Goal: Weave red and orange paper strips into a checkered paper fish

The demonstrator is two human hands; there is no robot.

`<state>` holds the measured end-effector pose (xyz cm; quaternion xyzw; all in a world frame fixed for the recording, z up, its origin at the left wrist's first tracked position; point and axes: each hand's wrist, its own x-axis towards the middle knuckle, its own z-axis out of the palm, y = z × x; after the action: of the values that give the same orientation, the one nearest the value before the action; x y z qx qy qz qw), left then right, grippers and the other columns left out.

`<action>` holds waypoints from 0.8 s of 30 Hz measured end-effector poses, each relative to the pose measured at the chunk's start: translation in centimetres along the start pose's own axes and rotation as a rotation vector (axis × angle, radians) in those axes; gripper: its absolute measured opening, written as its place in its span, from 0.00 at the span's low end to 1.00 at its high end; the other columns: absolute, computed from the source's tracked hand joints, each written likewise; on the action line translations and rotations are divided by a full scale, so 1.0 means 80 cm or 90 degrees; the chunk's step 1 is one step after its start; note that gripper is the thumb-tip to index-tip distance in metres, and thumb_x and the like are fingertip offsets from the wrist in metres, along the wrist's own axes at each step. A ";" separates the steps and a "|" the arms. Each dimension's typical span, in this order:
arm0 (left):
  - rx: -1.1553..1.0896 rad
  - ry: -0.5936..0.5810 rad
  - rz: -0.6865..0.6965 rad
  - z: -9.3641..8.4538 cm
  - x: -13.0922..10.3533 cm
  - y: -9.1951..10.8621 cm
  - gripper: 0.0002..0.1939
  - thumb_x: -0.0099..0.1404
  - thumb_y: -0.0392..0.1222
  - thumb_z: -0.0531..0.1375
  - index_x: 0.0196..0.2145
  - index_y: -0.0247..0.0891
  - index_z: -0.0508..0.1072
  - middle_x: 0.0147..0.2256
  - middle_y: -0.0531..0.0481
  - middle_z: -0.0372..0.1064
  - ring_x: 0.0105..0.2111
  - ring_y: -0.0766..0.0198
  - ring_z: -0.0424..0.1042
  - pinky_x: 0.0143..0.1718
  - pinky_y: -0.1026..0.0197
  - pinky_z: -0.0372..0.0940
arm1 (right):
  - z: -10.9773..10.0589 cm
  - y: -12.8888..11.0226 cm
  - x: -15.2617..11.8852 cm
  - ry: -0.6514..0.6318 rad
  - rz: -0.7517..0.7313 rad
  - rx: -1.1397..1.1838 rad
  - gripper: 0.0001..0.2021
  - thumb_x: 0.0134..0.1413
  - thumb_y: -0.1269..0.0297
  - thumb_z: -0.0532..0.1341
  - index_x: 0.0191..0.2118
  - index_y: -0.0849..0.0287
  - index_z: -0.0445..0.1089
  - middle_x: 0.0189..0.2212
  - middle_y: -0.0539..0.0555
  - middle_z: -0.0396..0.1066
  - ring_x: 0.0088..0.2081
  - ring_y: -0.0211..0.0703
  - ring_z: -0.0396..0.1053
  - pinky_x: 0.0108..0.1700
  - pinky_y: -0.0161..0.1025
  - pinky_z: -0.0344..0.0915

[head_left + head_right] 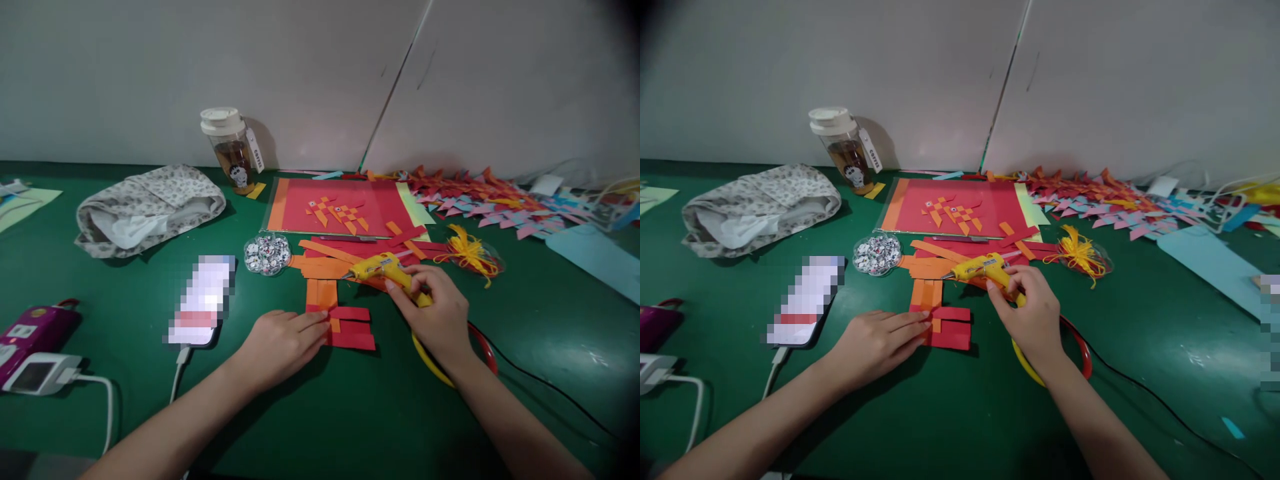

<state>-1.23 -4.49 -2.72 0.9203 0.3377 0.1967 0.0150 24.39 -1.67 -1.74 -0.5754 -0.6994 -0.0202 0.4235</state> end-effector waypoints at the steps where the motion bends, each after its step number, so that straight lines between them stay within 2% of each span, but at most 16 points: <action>1: 0.003 -0.001 -0.002 0.000 0.000 0.000 0.13 0.67 0.41 0.51 0.44 0.40 0.72 0.45 0.50 0.73 0.31 0.65 0.75 0.30 0.62 0.68 | 0.000 0.000 0.000 -0.001 0.001 0.000 0.15 0.48 0.65 0.63 0.24 0.54 0.53 0.30 0.52 0.66 0.38 0.47 0.68 0.37 0.41 0.63; 8: 0.020 -0.018 -0.021 0.005 -0.002 -0.003 0.13 0.67 0.43 0.51 0.45 0.40 0.70 0.49 0.49 0.70 0.35 0.63 0.75 0.29 0.62 0.67 | 0.000 0.000 0.000 0.000 0.003 0.012 0.14 0.48 0.65 0.63 0.24 0.54 0.53 0.30 0.52 0.65 0.38 0.46 0.68 0.37 0.42 0.63; 17: 0.017 -0.038 -0.040 0.005 0.000 -0.002 0.14 0.67 0.43 0.51 0.47 0.41 0.69 0.49 0.49 0.70 0.35 0.61 0.75 0.29 0.59 0.67 | 0.001 0.000 -0.001 -0.001 0.007 0.014 0.15 0.48 0.66 0.63 0.24 0.54 0.53 0.30 0.51 0.65 0.38 0.46 0.68 0.37 0.41 0.63; 24: 0.054 -0.068 -0.041 -0.001 0.006 0.004 0.15 0.67 0.43 0.50 0.49 0.36 0.67 0.51 0.44 0.68 0.33 0.62 0.74 0.29 0.60 0.66 | 0.001 0.001 -0.001 -0.006 0.011 0.010 0.14 0.49 0.65 0.62 0.24 0.54 0.53 0.29 0.51 0.65 0.38 0.46 0.68 0.37 0.41 0.63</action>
<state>-0.75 -4.44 -2.44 0.9181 0.3735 0.1324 0.0004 24.44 -1.69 -1.88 -0.5781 -0.6966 -0.0086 0.4249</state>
